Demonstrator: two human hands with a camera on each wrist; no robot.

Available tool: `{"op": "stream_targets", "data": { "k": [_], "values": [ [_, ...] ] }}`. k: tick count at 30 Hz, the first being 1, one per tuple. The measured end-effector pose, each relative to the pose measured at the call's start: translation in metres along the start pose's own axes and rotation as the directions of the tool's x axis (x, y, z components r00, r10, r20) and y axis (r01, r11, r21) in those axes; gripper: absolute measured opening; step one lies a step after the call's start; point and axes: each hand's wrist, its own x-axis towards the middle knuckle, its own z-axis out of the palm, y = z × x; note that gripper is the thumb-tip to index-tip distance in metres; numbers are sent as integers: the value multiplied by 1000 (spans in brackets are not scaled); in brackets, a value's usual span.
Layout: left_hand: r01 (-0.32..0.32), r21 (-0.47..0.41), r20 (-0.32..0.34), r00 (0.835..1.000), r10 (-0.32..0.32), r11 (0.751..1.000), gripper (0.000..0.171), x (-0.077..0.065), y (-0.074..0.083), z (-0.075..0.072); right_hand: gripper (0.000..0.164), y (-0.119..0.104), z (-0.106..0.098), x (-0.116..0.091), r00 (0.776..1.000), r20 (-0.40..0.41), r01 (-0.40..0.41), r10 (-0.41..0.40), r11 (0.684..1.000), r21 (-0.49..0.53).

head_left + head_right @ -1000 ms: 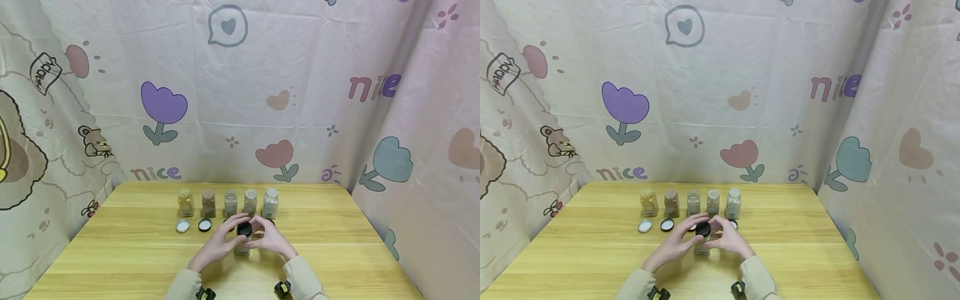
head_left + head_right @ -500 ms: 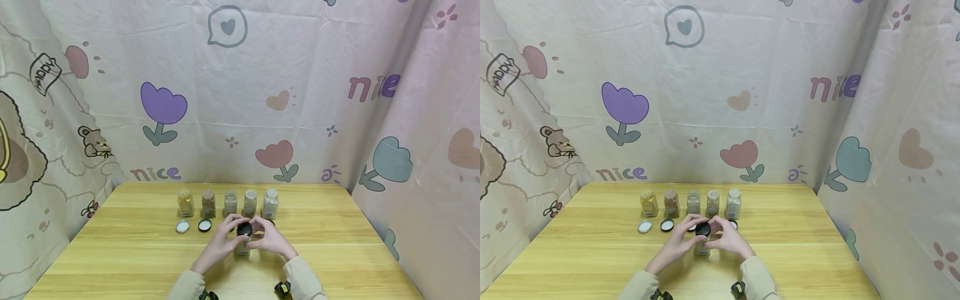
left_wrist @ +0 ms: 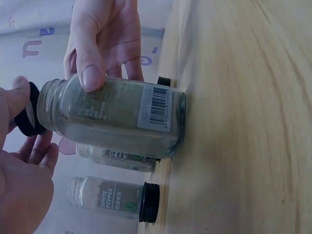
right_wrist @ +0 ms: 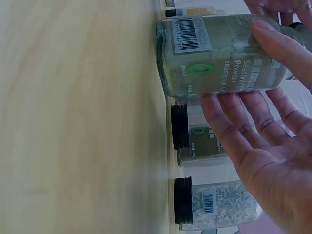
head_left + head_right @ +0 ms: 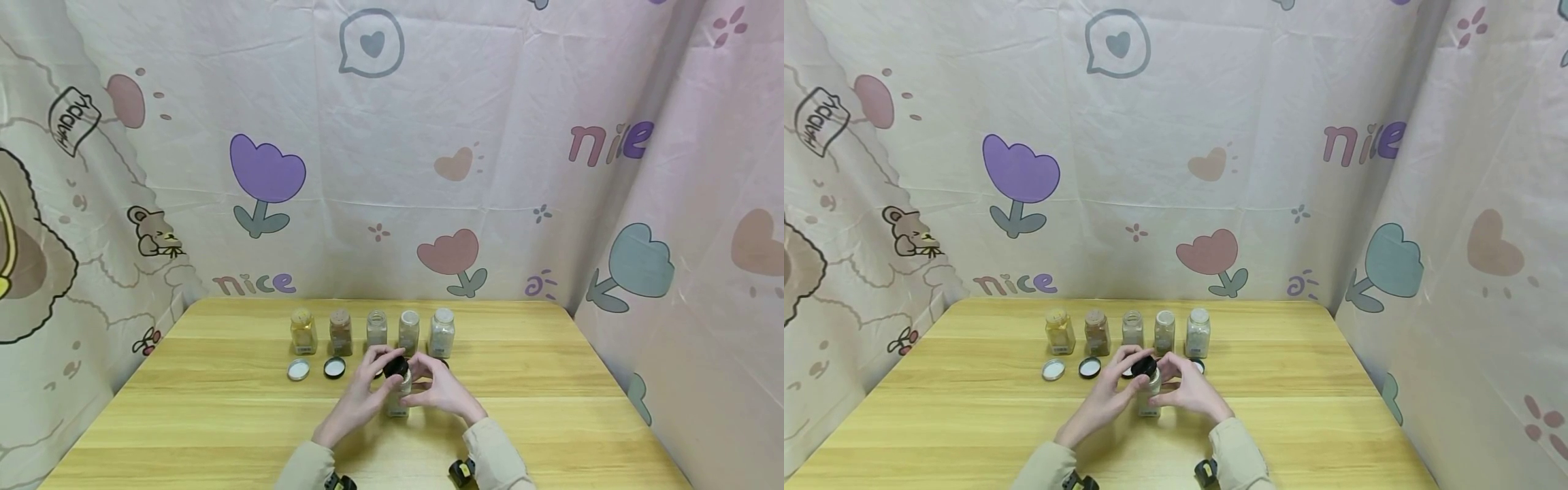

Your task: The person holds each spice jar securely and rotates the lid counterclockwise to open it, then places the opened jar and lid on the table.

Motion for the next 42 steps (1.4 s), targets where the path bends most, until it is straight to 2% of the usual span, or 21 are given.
{"op": "stream_targets", "data": {
  "k": [5,14,22,27,33,42],
  "values": [
    [17,14,-2,1000,-17,1000,41,1,1,-3,46,-2,-4,-2,1000,15,-11,11,1000,-12],
    [-35,34,-28,999,36,999,40,3,2,-5,49,0,-15,-6,996,91,-20,18,999,30],
    [-15,39,-24,1000,15,999,38,3,1,-5,51,1,-28,-10,989,146,-20,18,1000,12],
    [-19,32,-16,1000,20,999,36,2,1,-5,52,2,-36,-14,983,181,-30,22,999,44],
    [-34,-25,-8,999,34,999,32,2,-2,-5,52,8,-47,-19,975,220,-36,15,995,89],
    [4,-86,12,1000,-3,996,35,1,-5,-6,53,10,-61,-27,968,248,-72,43,992,107]
  ]
}}
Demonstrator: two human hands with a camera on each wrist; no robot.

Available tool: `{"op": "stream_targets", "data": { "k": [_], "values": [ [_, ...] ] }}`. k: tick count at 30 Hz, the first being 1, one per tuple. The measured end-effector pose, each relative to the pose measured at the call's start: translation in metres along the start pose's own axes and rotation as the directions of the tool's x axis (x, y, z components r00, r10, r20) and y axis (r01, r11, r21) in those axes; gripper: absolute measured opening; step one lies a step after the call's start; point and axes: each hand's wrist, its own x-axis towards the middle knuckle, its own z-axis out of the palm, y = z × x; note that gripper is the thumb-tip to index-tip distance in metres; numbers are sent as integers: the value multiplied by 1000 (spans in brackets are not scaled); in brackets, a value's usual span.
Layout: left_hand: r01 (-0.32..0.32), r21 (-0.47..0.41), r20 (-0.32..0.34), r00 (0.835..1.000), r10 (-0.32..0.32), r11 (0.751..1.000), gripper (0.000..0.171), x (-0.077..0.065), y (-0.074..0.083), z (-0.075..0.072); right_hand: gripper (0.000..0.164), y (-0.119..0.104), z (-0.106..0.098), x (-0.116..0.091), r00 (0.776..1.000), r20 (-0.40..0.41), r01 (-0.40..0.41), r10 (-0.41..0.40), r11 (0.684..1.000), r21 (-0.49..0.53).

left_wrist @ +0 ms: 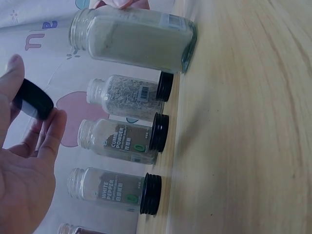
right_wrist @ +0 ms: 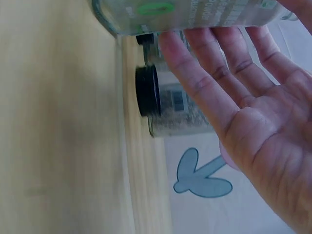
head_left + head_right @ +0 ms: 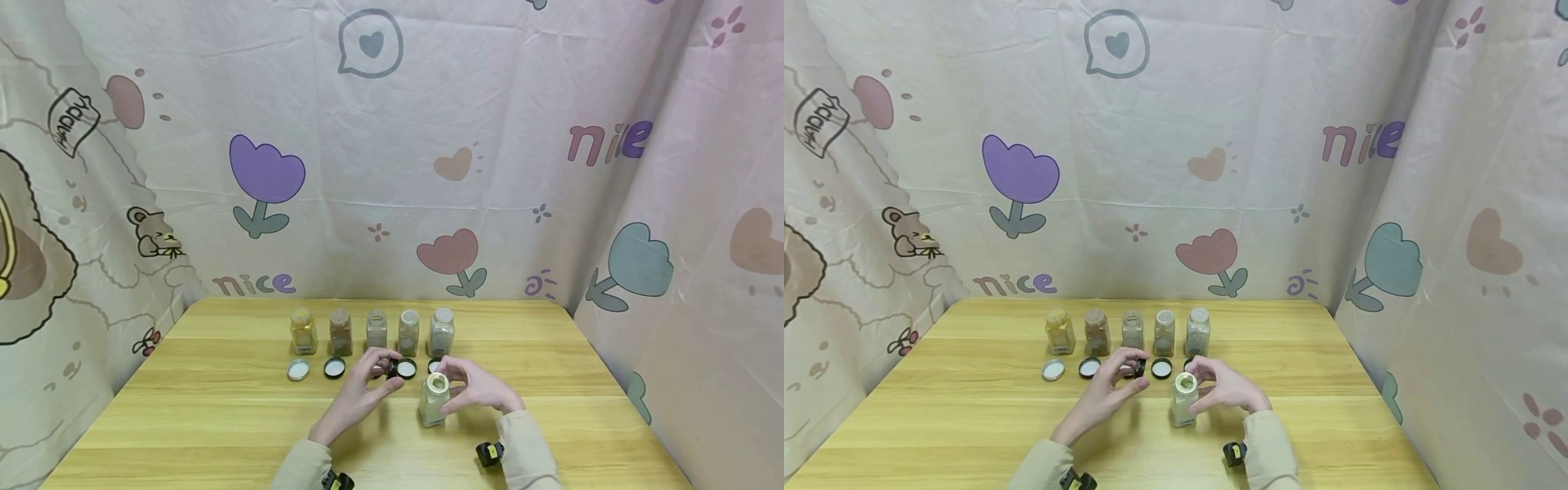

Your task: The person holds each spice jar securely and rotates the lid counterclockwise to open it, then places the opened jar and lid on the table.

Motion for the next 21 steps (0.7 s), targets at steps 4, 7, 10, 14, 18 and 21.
{"op": "stream_targets", "data": {
  "k": [4,7,10,14,18,21],
  "values": [
    [46,-78,19,999,-45,996,39,0,1,1,53,0,-6,-7,1000,-2,-8,8,1000,-6],
    [81,-127,31,997,-77,989,43,0,1,0,54,1,-12,-13,1000,2,-8,8,1000,-4],
    [104,-147,49,994,-97,984,47,0,1,0,54,2,-18,-19,1000,-1,-7,7,1000,0],
    [114,-142,78,992,-103,983,53,0,2,0,53,3,-24,-26,1000,-23,-17,17,1000,3],
    [132,-132,101,988,-119,983,58,-1,2,-1,54,6,-31,-33,998,-58,-32,32,999,5],
    [169,-132,123,980,-153,977,59,-1,2,0,55,9,-36,-38,995,-98,-36,36,999,-6]
  ]
}}
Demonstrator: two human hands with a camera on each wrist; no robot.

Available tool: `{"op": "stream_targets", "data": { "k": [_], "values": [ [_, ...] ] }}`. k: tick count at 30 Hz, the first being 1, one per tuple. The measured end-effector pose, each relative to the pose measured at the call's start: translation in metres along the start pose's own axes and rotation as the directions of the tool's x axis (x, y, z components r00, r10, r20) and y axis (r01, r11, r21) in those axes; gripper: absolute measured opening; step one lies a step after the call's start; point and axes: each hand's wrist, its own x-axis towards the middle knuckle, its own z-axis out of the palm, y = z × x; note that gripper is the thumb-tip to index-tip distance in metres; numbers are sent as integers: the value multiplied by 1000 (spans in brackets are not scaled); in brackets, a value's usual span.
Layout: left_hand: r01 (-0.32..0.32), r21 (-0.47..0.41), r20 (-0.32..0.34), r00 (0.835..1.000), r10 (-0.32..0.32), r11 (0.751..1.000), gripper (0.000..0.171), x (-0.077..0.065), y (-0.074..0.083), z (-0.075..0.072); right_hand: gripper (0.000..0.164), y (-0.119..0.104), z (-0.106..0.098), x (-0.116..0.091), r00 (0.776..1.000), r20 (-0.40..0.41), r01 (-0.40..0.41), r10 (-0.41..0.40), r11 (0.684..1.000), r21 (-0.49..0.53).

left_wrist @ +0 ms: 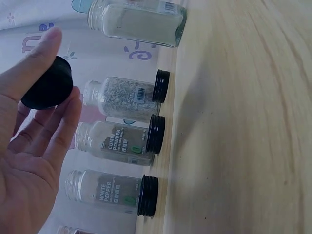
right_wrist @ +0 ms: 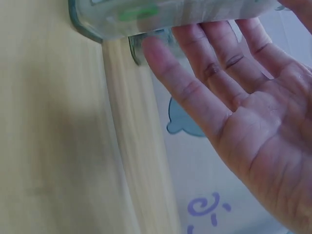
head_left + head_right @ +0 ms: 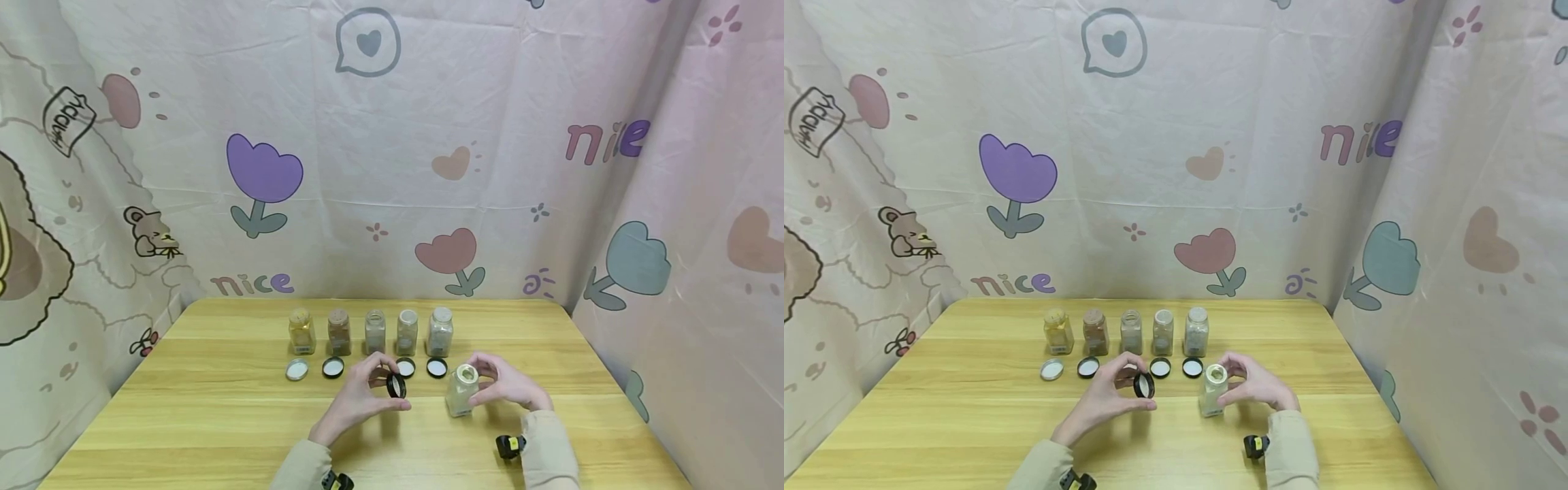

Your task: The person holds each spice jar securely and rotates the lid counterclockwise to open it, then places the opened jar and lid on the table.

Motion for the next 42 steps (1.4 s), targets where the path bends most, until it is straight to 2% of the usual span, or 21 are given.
{"op": "stream_targets", "data": {
  "k": [3,7,13,16,20,23,25,28,34,42],
  "values": [
    [15,3,26,1000,-15,1000,57,0,-1,1,54,3,-5,-5,998,-62,-10,9,1000,-23],
    [22,59,58,998,-26,998,56,0,-2,4,55,5,-10,-11,988,-153,-22,13,998,-61],
    [74,130,98,991,-87,989,56,0,-1,8,57,7,-15,-14,968,-251,-29,4,995,-94],
    [65,172,108,991,-84,983,58,-1,-2,10,58,8,-17,-14,947,-322,-57,16,991,-120],
    [35,254,103,993,-64,966,59,-1,-3,13,61,8,-19,-12,904,-425,-116,46,983,-140],
    [25,304,97,994,-57,952,57,-1,-4,17,65,7,-20,-6,881,-470,-142,55,978,-151],
    [14,320,91,995,-46,947,55,0,-5,20,67,7,-21,-1,870,-489,-150,68,980,-130],
    [7,329,81,996,-36,944,53,2,-5,26,68,8,-24,7,866,-493,-158,86,981,-108],
    [42,364,62,996,-69,930,51,8,-4,39,66,10,-32,20,861,-502,-158,82,981,-110],
    [31,354,92,993,-68,935,49,20,-7,54,65,13,-38,36,851,-521,-157,66,979,-133]
  ]
}}
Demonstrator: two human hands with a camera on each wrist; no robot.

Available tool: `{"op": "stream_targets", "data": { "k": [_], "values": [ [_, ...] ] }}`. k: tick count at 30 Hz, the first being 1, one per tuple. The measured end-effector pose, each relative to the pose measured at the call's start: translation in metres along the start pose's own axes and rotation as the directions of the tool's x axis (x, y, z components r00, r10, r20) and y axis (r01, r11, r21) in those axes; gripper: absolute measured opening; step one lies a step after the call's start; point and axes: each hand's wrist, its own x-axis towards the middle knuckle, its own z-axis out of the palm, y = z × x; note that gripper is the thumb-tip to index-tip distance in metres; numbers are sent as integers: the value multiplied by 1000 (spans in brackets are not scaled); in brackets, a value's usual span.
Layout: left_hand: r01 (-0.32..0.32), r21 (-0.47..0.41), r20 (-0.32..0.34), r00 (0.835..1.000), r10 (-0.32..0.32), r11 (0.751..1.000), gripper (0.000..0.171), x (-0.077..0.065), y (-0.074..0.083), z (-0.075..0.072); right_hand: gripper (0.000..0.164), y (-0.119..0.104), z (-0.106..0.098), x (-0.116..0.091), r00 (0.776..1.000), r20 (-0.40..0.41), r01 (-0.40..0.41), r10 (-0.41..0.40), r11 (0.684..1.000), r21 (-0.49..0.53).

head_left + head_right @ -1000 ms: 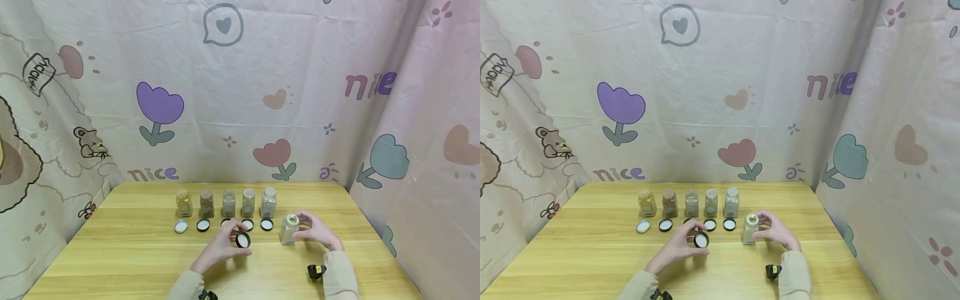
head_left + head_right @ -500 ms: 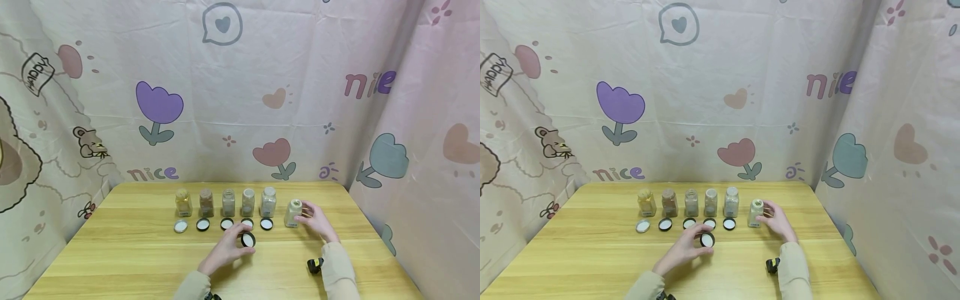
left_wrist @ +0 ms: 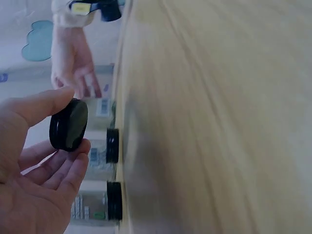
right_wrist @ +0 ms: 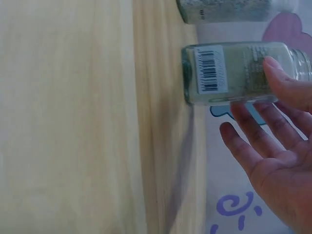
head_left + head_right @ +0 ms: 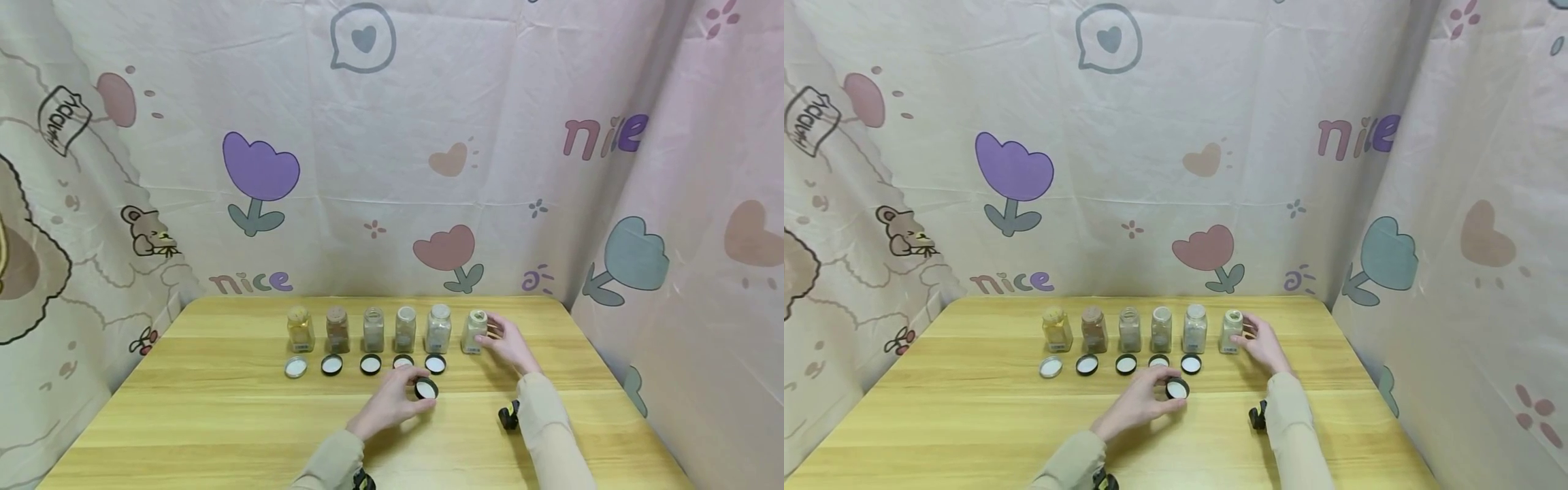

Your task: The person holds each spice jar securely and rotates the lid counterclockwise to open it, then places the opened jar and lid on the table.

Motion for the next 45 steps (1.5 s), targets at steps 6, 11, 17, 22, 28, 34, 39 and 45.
{"op": "stream_targets", "data": {
  "k": [6,11,17,22,28,34,39,45],
  "values": [
    [-21,27,-18,1000,21,999,46,14,4,11,69,3,6,9,999,-35,-4,2,998,-68],
    [-6,76,-3,1000,6,997,48,27,12,22,75,9,3,2,999,-50,-25,20,993,-116],
    [11,165,-37,999,-5,986,51,47,19,39,67,13,-10,-11,996,-78,-55,41,979,-198],
    [32,271,-74,997,-12,962,54,65,24,51,60,11,-18,-21,994,-84,-83,65,969,-232],
    [84,419,-104,994,-44,904,50,79,26,66,57,12,-22,-28,992,-79,-116,99,960,-254],
    [122,503,-135,989,-62,856,48,84,28,75,55,12,-21,-30,993,-66,-110,97,961,-253],
    [152,524,-150,985,-84,838,45,87,29,79,55,12,-20,-29,995,-53,-101,90,962,-255],
    [158,503,-153,984,-92,850,47,86,30,77,55,13,-21,-28,994,-50,-104,94,961,-255]
  ]
}}
